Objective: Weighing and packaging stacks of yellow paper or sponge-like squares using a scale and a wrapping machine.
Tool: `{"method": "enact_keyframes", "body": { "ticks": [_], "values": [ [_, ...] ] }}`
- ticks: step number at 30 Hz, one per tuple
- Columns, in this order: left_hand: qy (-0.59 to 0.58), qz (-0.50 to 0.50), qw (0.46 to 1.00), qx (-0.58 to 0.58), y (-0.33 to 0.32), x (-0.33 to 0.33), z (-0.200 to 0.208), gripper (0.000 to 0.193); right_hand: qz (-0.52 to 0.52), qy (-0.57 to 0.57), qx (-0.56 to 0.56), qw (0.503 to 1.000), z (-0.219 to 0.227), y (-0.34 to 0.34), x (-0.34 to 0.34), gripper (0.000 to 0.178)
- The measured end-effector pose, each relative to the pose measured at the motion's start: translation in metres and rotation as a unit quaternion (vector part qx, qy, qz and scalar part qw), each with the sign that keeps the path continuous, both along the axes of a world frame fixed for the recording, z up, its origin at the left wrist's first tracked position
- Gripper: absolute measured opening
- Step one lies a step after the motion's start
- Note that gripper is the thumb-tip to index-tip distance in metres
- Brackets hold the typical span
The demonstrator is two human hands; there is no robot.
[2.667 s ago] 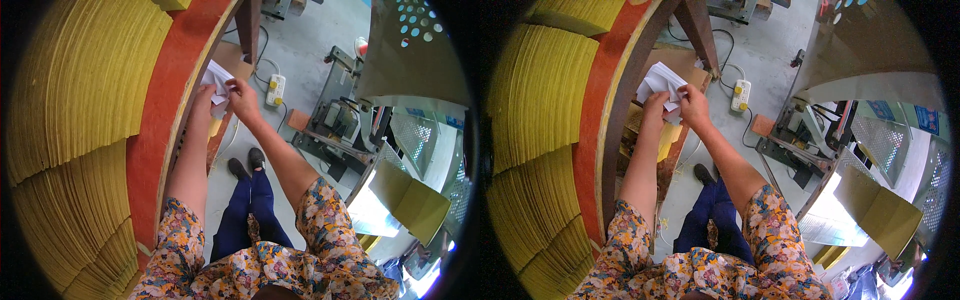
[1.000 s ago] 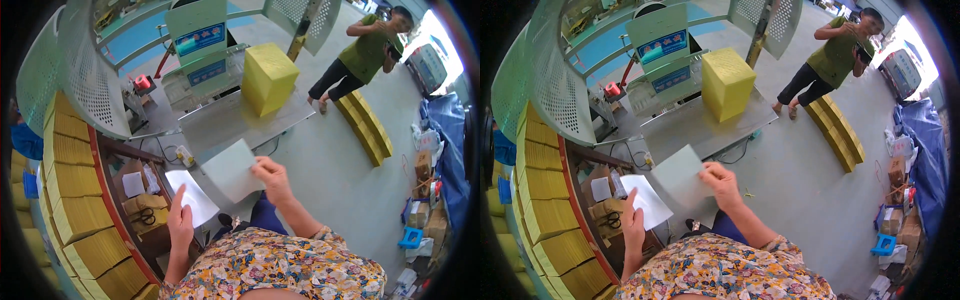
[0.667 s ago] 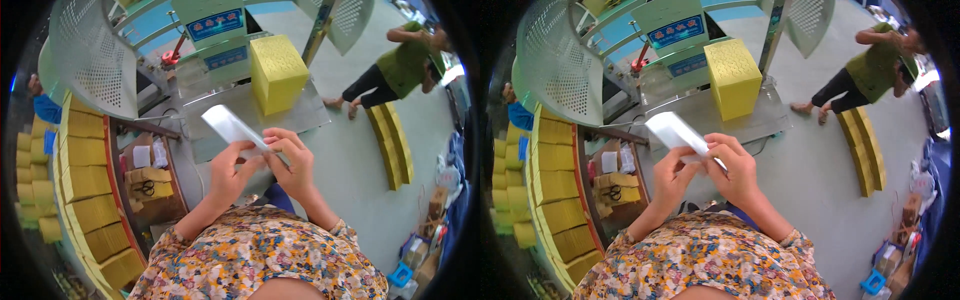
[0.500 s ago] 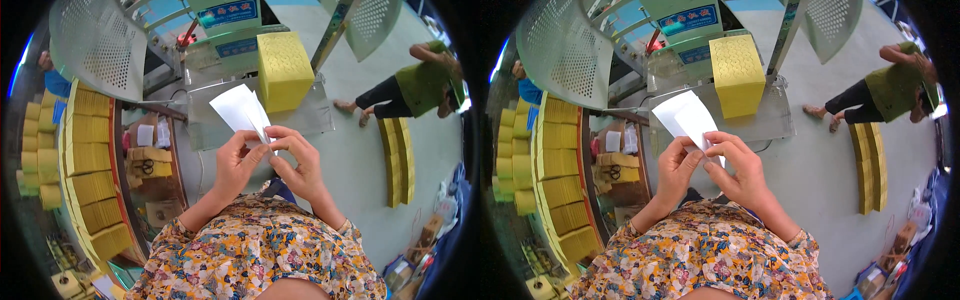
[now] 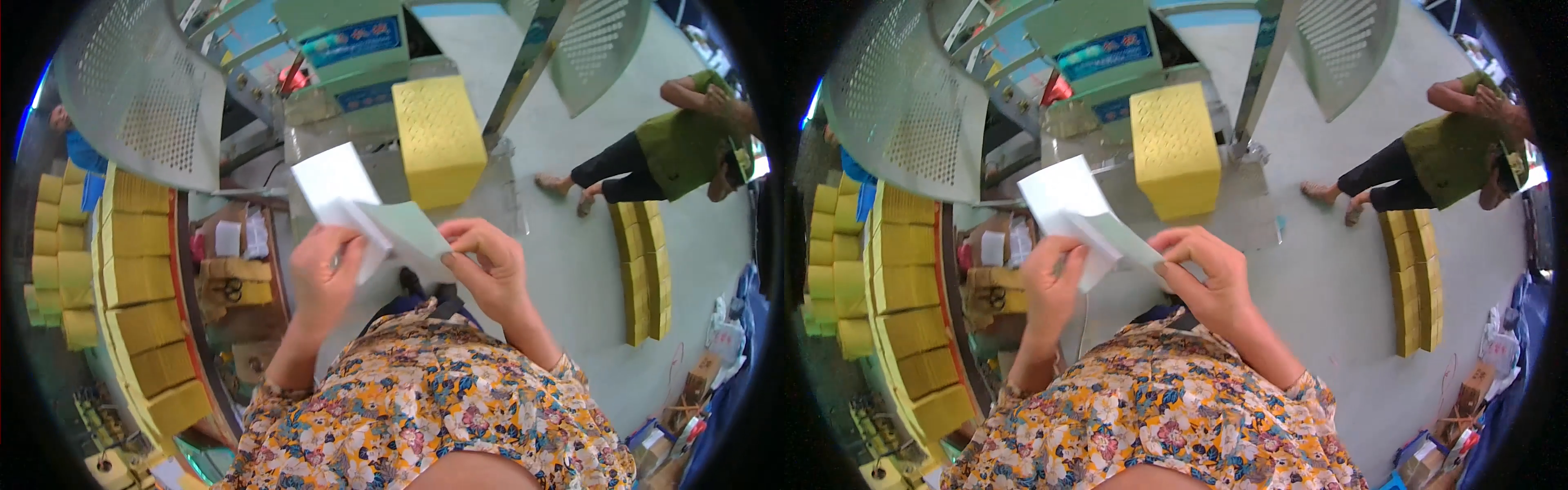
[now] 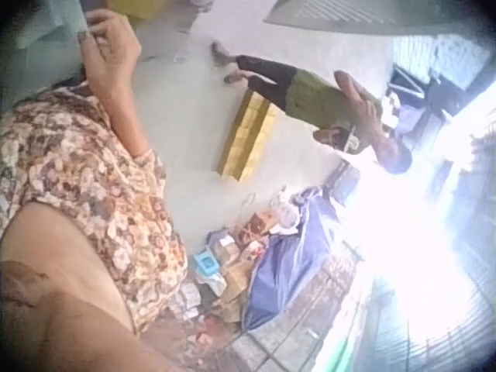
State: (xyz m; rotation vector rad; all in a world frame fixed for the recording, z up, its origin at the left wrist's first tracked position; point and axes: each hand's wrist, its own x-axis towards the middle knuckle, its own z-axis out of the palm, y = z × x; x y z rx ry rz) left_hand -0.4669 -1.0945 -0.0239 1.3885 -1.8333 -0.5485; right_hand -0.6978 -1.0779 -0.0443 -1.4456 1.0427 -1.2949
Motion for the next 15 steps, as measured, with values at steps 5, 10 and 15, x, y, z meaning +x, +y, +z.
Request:
{"method": "enact_keyframes", "body": {
  "ticks": [5,10,15],
  "values": [
    [0.005,-0.019,1.0,0.0,-0.035,0.012,0.045,0.006,-0.128,-0.158,0.106,0.973,-0.026,0.004,-0.044,0.008],
    [0.269,-0.124,0.953,-0.064,-0.106,-0.041,0.052,0.04,-0.187,-0.176,0.296,0.92,-0.145,0.003,-0.092,0.013],
    [0.341,-0.12,0.921,0.147,-0.161,-0.083,-0.003,0.053,-0.293,0.098,0.255,0.916,-0.197,-0.002,-0.096,0.01]
  ]
}}
